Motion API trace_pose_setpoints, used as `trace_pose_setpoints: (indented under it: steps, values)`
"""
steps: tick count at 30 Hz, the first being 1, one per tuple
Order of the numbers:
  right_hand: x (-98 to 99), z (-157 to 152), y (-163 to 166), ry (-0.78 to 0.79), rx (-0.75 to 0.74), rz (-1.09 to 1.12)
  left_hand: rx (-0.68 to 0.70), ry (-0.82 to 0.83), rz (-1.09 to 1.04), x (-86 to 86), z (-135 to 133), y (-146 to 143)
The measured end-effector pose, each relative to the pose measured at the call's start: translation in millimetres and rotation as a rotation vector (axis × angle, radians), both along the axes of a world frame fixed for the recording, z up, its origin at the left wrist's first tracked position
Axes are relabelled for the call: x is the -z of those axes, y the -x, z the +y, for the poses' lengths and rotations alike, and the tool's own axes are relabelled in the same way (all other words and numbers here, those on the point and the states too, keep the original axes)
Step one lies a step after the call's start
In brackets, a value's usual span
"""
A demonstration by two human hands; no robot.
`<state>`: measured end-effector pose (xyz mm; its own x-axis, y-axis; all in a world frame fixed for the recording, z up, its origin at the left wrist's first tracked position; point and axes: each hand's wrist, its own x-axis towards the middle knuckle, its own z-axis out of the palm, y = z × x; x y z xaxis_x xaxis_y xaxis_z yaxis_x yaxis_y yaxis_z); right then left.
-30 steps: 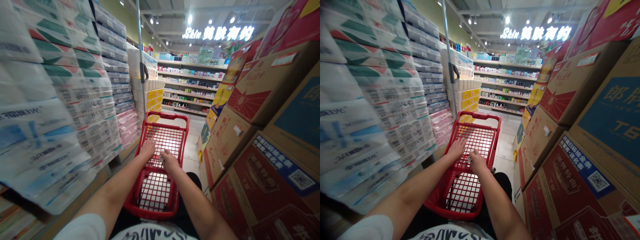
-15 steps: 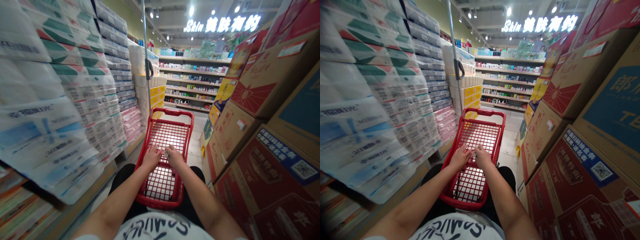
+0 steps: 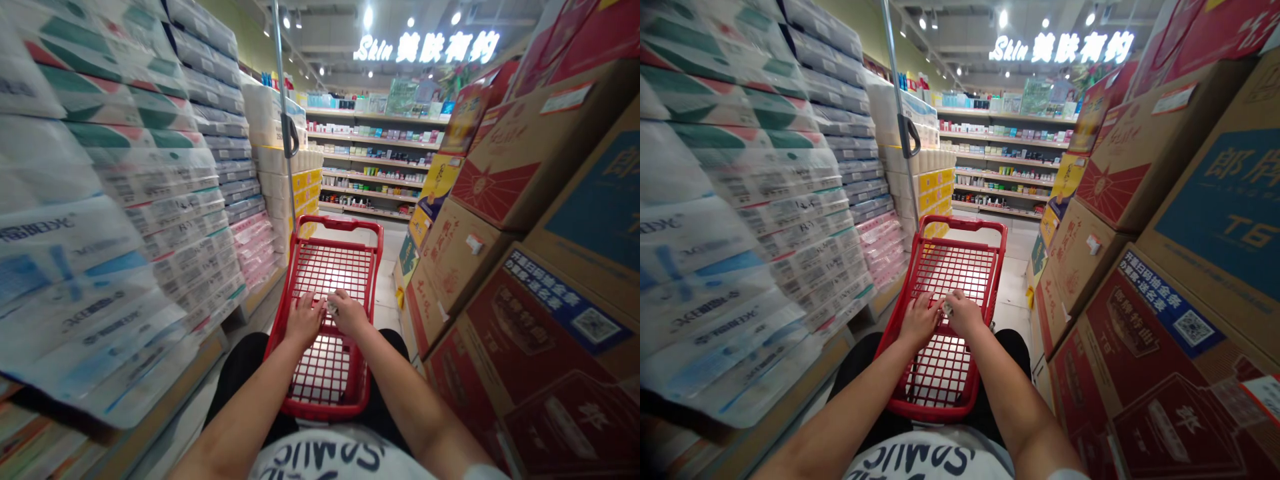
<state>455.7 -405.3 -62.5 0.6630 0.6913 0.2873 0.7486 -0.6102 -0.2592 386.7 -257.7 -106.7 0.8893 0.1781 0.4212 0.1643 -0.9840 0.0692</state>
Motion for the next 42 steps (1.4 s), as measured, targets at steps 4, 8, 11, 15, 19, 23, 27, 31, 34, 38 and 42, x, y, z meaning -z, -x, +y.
trace_pose_setpoints:
  steps: [4, 8, 11, 15, 19, 23, 27, 31, 34, 38, 42]
  values:
    - [-1.9, 0.7, 3.1, 0.034, 0.004, 0.007, 0.012, 0.01, 0.009, -4.6, -1.8, 3.7]
    - [-2.6, 1.1, 4.2, 0.03, -0.036, -0.002, 0.036, 0.027, 0.059, -3.8, 0.2, 1.3]
    - [-3.7, 1.7, 3.7, 0.022, 0.015, -0.009, 0.042, 0.038, 0.058, -5.5, 2.4, -1.0]
    - [-4.5, 2.9, -0.4, -0.073, 0.145, -0.094, 0.037, 0.045, 0.049, -9.0, 2.5, -2.7]
    - [0.3, 4.1, -4.0, -0.09, 0.202, -0.149, 0.045, 0.039, 0.051, -8.1, 1.4, -3.4]
    - [7.6, 4.5, -3.3, -0.038, -0.016, -0.121, 0.045, 0.031, 0.056, -5.5, 0.9, -3.5]
    - [11.6, 3.6, -5.4, -0.072, -0.143, -0.069, 0.043, 0.023, 0.074, -4.7, 0.2, -3.8]
    - [14.0, 2.1, -7.5, -0.079, -0.061, -0.074, 0.048, 0.028, 0.078, -5.7, -0.3, -3.3]
    - [14.1, 1.0, -6.4, -0.063, -0.157, -0.063, 0.05, 0.028, 0.076, -6.8, -0.5, -2.6]
    - [11.6, 1.6, -6.0, -0.129, -0.088, -0.067, 0.051, 0.038, 0.065, -6.9, -0.6, -2.9]
    - [12.8, 2.8, -6.3, -0.151, 0.04, -0.059, 0.049, 0.043, 0.071, -6.3, -0.6, -3.6]
